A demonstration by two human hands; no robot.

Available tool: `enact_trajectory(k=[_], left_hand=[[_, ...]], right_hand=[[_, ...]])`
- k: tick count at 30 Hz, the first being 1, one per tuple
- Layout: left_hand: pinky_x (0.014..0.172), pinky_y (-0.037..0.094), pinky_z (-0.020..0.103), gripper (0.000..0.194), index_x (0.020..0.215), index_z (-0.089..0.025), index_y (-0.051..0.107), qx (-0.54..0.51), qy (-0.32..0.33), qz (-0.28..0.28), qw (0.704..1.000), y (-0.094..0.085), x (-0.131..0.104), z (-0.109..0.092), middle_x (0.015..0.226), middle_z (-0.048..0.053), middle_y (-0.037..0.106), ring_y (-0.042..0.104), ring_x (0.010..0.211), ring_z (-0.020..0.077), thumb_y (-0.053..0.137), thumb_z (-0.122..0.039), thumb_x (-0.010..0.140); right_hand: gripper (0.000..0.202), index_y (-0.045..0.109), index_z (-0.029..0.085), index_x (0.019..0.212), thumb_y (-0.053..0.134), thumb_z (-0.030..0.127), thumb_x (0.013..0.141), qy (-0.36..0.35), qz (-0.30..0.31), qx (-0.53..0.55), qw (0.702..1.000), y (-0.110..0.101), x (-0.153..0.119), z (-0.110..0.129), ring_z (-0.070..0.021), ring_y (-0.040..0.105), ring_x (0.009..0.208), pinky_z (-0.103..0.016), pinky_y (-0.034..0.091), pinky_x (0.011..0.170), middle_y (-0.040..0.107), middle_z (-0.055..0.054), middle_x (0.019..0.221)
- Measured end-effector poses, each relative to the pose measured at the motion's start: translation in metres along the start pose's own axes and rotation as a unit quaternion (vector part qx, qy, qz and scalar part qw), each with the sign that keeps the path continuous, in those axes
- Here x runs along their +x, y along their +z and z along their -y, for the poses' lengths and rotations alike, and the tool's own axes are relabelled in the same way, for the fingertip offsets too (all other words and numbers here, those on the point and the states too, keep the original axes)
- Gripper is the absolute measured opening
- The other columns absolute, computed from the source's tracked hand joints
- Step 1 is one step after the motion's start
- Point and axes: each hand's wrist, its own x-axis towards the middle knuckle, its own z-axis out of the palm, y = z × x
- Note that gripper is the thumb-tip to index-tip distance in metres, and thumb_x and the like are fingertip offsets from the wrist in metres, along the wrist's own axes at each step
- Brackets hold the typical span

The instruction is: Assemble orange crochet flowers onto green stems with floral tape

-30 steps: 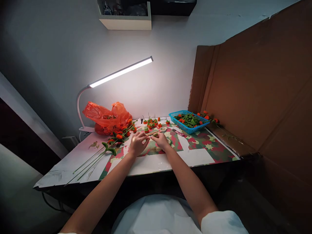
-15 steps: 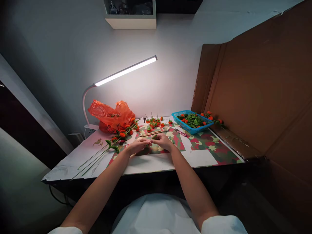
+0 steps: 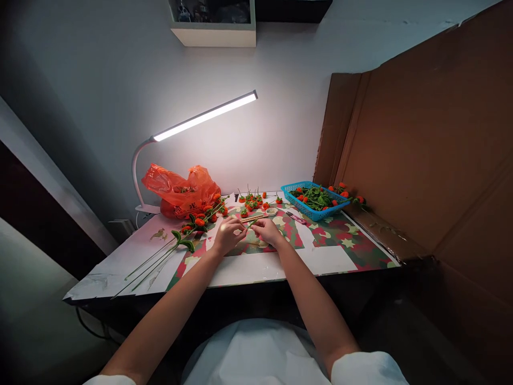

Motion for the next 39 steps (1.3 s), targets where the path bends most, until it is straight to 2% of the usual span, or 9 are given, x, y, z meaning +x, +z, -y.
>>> enact_trajectory(k=[7,12,15,18,21,24,28,34,39], left_hand=[[0.077,0.037,0.035,0.021,0.054,-0.021,0.06,0.096,-0.008,0.038,0.995,0.002,0.0,-0.008,0.072,0.004,0.064,0.05,0.076,0.0194,0.056,-0.017,0.074],[0.076,0.036,0.035,0.021,0.054,-0.02,0.059,0.128,-0.003,0.045,0.991,0.008,-0.001,-0.007,0.071,0.004,0.063,0.05,0.077,0.0202,0.055,-0.016,0.074],[0.077,0.037,0.035,0.021,0.052,-0.02,0.057,0.102,-0.015,0.051,0.993,0.01,-0.002,-0.009,0.07,0.005,0.062,0.05,0.078,0.0202,0.055,-0.017,0.073],[0.078,0.039,0.033,0.02,0.056,-0.019,0.059,-0.001,-0.073,0.043,0.996,0.008,-0.002,-0.008,0.072,0.004,0.063,0.051,0.076,0.0176,0.056,-0.024,0.075],[0.065,0.04,0.027,0.027,0.062,-0.016,0.062,-0.162,-0.177,0.063,0.969,0.003,-0.001,-0.004,0.066,0.003,0.059,0.05,0.065,0.0135,0.055,-0.038,0.077],[0.047,0.028,0.023,0.038,0.068,-0.013,0.064,-0.303,-0.287,0.138,0.898,-0.005,0.0,-0.002,0.057,0.001,0.052,0.04,0.05,0.0086,0.058,-0.05,0.073],[0.041,0.017,0.022,0.044,0.077,-0.012,0.067,-0.389,-0.338,0.232,0.825,-0.017,0.002,-0.002,0.057,0.0,0.053,0.029,0.045,0.005,0.067,-0.054,0.064],[0.042,0.02,0.021,0.044,0.073,-0.01,0.068,-0.391,-0.321,0.268,0.82,-0.022,0.002,0.003,0.063,0.004,0.059,0.032,0.047,0.0051,0.068,-0.054,0.065],[0.04,0.022,0.021,0.04,0.065,-0.011,0.065,-0.348,-0.33,0.244,0.843,-0.019,0.003,0.004,0.066,0.006,0.064,0.034,0.045,0.0051,0.07,-0.051,0.062]], right_hand=[[0.018,0.047,0.019,0.063,0.055,0.035,0.067,0.025,-0.019,0.014,0.999,0.005,0.005,-0.007,-0.0078,0.033,0.045,-0.022,0.025,0.042,0.039,0.006,0.053],[0.027,0.05,0.018,0.06,0.061,0.042,0.065,-0.026,-0.059,-0.072,0.995,0.008,0.005,-0.007,-0.0104,0.038,0.053,-0.024,0.029,0.049,0.045,0.003,0.055],[0.029,0.048,0.018,0.055,0.06,0.042,0.067,-0.057,-0.096,-0.106,0.988,0.008,0.005,-0.008,-0.0118,0.039,0.055,-0.025,0.031,0.052,0.044,0.002,0.054],[0.031,0.046,0.018,0.055,0.06,0.043,0.069,-0.081,-0.087,-0.095,0.988,0.006,0.004,-0.006,-0.0117,0.039,0.055,-0.026,0.031,0.054,0.043,0.003,0.054],[0.032,0.05,0.018,0.058,0.061,0.045,0.07,-0.103,-0.042,-0.074,0.991,0.003,0.002,-0.002,-0.0115,0.039,0.055,-0.026,0.031,0.054,0.045,0.003,0.057],[0.031,0.056,0.017,0.062,0.063,0.046,0.071,-0.113,0.005,-0.06,0.992,0.002,0.0,0.002,-0.0128,0.045,0.059,-0.026,0.034,0.056,0.052,0.001,0.061],[0.03,0.06,0.017,0.065,0.061,0.045,0.074,-0.124,0.049,-0.044,0.99,0.001,-0.002,0.003,-0.0149,0.051,0.066,-0.027,0.038,0.061,0.059,-0.002,0.068],[0.034,0.053,0.017,0.06,0.063,0.047,0.072,-0.101,0.041,-0.051,0.993,0.002,-0.003,0.004,-0.0096,0.036,0.055,-0.025,0.029,0.052,0.044,0.004,0.058],[0.035,0.052,0.017,0.06,0.062,0.049,0.071,-0.086,0.041,-0.047,0.994,0.004,0.0,0.001,-0.0094,0.035,0.054,-0.024,0.028,0.051,0.042,0.004,0.057]])
